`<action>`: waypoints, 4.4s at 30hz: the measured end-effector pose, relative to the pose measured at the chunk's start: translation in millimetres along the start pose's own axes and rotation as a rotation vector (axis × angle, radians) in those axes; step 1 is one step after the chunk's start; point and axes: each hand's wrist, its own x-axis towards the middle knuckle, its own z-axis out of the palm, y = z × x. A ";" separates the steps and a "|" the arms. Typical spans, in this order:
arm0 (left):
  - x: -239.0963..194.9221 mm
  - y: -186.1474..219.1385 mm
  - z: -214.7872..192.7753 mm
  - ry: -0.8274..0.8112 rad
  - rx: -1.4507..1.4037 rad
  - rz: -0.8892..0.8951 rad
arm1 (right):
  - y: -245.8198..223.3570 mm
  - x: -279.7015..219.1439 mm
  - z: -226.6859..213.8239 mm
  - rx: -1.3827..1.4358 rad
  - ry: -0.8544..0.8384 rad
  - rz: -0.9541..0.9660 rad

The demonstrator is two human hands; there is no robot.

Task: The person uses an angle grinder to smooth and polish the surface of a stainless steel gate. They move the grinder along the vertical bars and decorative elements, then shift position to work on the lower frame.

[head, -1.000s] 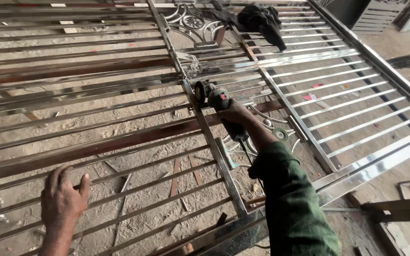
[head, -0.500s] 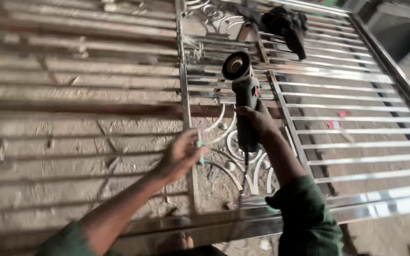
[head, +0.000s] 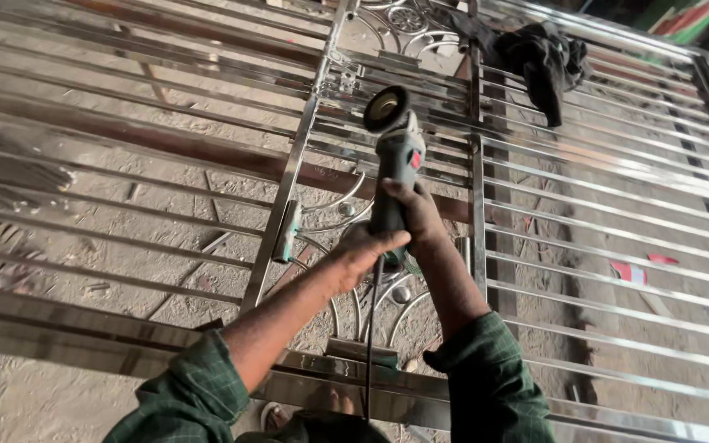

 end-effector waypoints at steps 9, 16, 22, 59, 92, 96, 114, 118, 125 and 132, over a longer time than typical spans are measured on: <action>-0.4 29.8 -36.3 0.143 -0.083 -0.056 | 25.5 27.2 31.3 0.185 -0.062 0.289; 20.9 3.5 -40.1 0.822 1.230 0.086 | 86.0 83.2 46.3 0.095 -0.112 -0.001; 29.8 12.4 -39.7 0.900 1.316 -0.047 | 114.2 105.1 57.4 0.043 -0.108 0.000; 102.0 54.2 -72.4 0.861 1.396 -0.079 | 112.9 207.1 54.3 0.094 -0.161 -0.101; 5.6 20.2 -49.0 0.743 1.425 -0.242 | 162.2 104.3 68.0 -0.066 -0.040 -0.134; 29.8 35.4 -60.6 0.775 1.319 -0.270 | 159.4 137.0 75.1 -0.151 0.053 -0.172; 113.5 40.7 -67.7 0.875 1.385 -0.049 | 101.8 200.3 48.2 0.035 -0.165 -0.161; 125.5 48.0 -65.6 0.903 1.311 -0.107 | 101.9 216.4 43.9 0.139 -0.249 -0.101; 67.9 37.3 -44.3 0.839 1.398 -0.050 | 108.1 162.0 49.4 0.120 -0.195 -0.016; 2.2 37.1 -17.0 0.762 1.428 -0.198 | 114.5 94.3 56.5 0.100 -0.189 -0.016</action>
